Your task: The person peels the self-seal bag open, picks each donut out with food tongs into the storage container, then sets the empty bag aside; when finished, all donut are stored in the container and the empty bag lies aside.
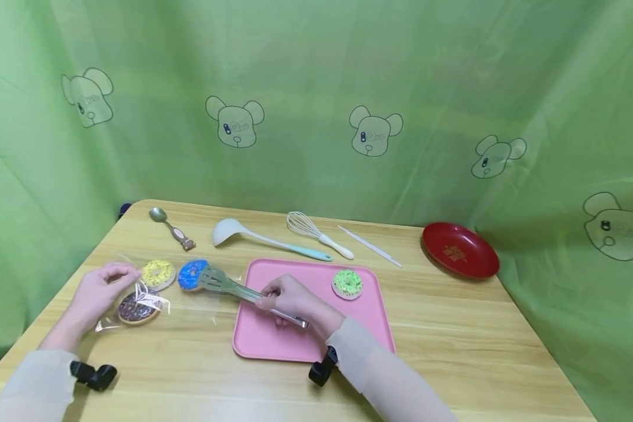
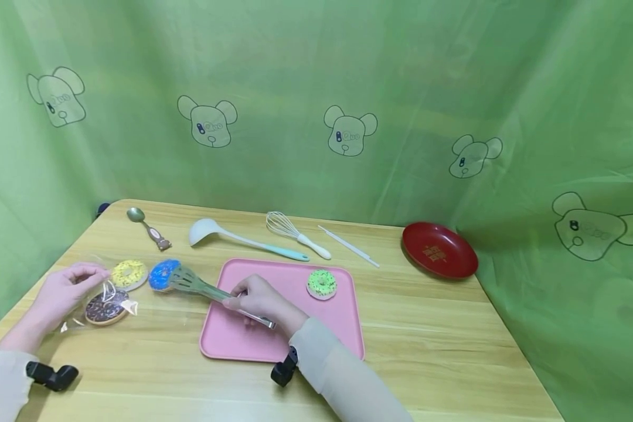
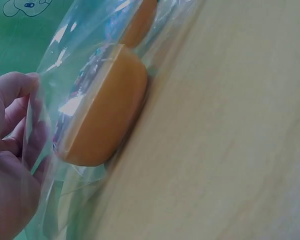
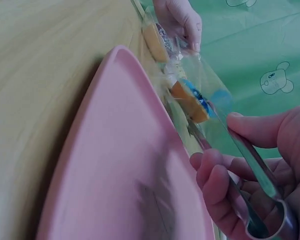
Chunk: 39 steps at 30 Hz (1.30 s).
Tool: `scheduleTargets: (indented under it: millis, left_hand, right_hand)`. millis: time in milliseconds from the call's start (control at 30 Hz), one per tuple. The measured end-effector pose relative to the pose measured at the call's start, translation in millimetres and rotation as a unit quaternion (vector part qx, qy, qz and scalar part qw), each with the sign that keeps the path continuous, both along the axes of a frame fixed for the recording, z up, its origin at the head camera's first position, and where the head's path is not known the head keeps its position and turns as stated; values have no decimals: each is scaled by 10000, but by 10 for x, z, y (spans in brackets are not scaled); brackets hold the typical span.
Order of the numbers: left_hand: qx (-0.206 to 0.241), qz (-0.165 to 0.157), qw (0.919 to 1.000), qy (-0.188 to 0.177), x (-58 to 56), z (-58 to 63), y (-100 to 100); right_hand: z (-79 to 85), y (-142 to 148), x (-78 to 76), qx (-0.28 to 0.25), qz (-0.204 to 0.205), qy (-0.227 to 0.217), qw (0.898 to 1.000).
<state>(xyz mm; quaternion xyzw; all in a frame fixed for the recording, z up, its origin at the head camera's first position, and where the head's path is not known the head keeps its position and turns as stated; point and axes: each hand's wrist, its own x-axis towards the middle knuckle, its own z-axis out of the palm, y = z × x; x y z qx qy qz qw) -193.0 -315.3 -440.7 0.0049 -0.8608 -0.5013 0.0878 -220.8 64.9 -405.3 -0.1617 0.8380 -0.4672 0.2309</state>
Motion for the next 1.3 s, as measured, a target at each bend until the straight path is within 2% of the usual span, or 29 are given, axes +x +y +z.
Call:
scheduleTargets:
  millis: [233, 400, 600, 900, 1133, 1300]
  left_hand:
    - [-80, 132, 9997, -169, -6, -30, -36]
    - [-94, 153, 9997, -156, -3, -24, -40]
    - [57, 180, 9997, -185, -8, -16, -33]
    - [90, 142, 9996, -214, 7, -5, -28]
    - [-13, 210, 9995, -227, 45, 16, -44]
    - [-28, 139, 9997, -214, 36, 15, -24]
  right_hand:
    - [-27, 242, 75, -208, 114, 184, 9995]
    - [-14, 450, 150, -277, 136, 217, 9993]
    - [8, 742, 252, -359, -62, 103, 9993]
    - [19, 1153, 380, -341, -401, 242, 9983]
    - [-4, 1110, 398, -332, -499, -79, 9982]
    - [32, 950, 357, -98, -481, 163, 9987]
